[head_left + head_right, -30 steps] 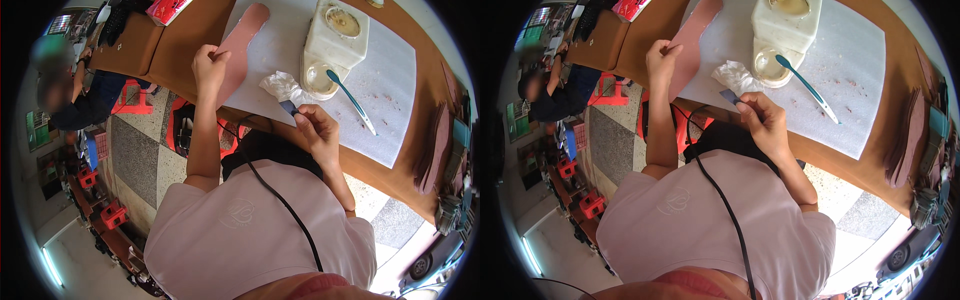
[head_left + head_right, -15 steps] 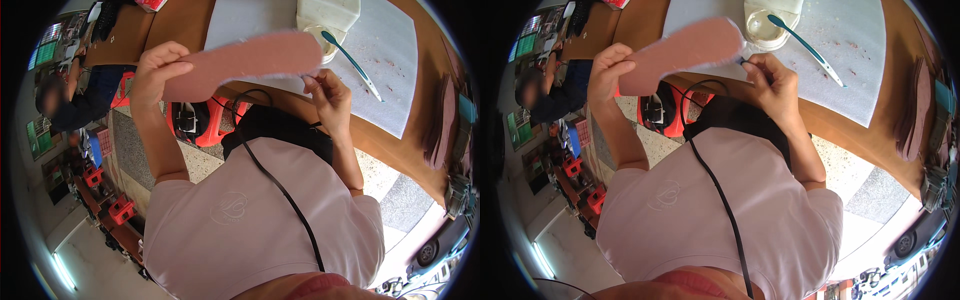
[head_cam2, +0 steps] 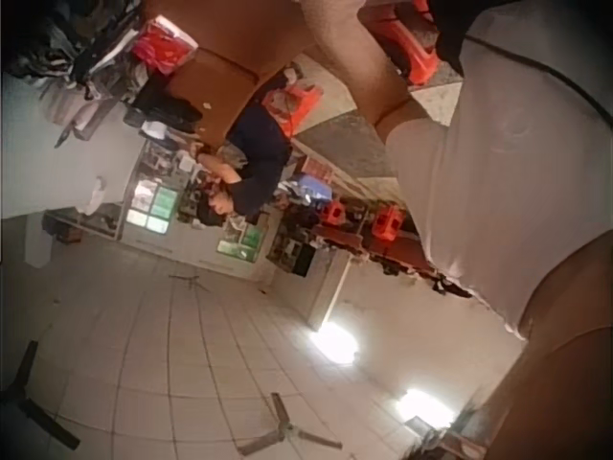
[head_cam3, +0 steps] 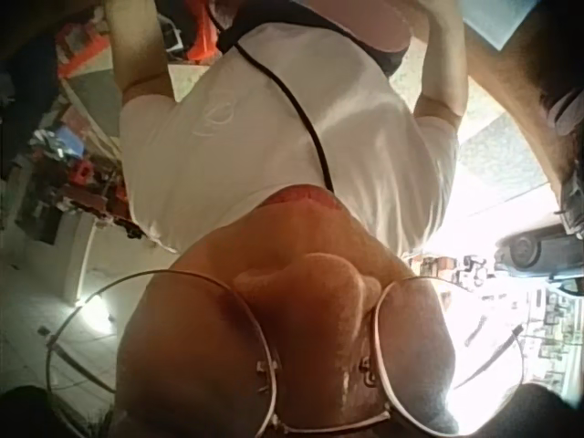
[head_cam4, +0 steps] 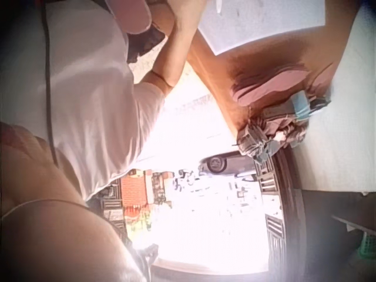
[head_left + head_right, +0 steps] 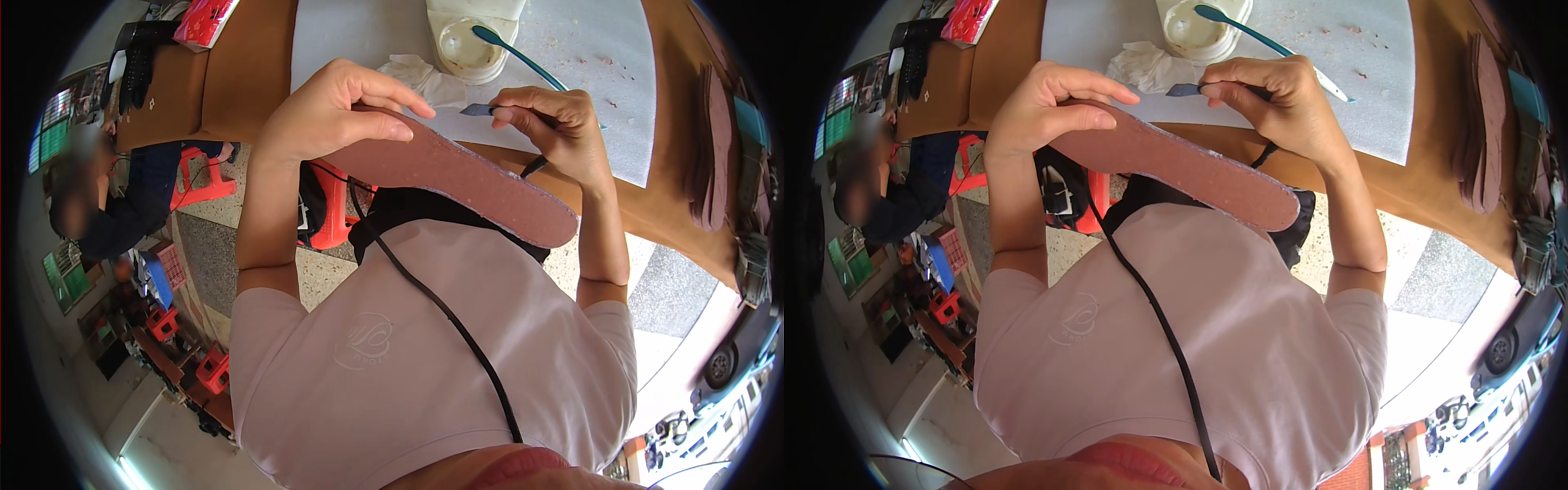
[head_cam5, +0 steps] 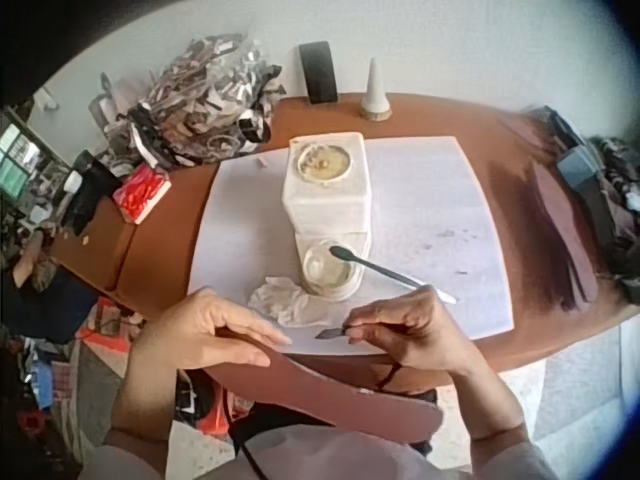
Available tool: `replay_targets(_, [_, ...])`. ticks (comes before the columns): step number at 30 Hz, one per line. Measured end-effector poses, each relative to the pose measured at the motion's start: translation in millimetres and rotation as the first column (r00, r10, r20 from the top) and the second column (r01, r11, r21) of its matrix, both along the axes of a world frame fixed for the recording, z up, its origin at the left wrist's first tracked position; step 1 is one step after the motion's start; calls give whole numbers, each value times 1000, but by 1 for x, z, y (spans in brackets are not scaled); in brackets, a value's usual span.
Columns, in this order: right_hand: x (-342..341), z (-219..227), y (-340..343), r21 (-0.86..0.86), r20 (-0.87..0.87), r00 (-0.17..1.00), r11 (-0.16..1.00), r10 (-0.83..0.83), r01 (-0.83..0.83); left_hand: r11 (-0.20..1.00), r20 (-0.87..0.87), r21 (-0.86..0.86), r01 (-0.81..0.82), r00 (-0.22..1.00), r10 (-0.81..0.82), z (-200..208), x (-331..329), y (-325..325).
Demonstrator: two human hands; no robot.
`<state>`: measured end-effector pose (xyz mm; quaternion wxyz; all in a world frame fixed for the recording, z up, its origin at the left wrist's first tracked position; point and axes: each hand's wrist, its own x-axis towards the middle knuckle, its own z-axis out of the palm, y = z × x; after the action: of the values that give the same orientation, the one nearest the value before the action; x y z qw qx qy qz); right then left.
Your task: Applying adhesive and assembling shoe components.
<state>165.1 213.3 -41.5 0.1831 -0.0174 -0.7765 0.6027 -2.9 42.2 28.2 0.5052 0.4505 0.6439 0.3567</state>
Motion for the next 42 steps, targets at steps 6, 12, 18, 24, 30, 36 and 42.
replay_targets(6, [-5,12,2,123,-22,993,986,115,-112,998,-54,36,52,997,-50,-7,2,4])
replay_targets(12, [-12,12,-2,160,-17,987,975,159,-154,998,-1,58,34,999,-34,-8,1,5])
replay_targets(18, [-15,13,-4,134,-22,985,977,170,-166,993,-12,58,105,994,-105,-12,-5,5])
replay_targets(24, [-17,13,-5,114,-28,986,980,167,-162,992,8,73,100,995,-101,-14,-7,4])
replay_targets(30, [-18,14,-6,132,-12,987,979,160,-157,993,-4,72,89,996,-89,-16,-8,4])
replay_targets(36, [-19,12,-5,145,-27,981,972,191,-185,994,-10,86,69,998,-68,-18,-7,4])
replay_targets(42, [-21,10,-2,144,-43,965,957,260,-252,994,-22,74,84,996,-82,-18,-7,5])
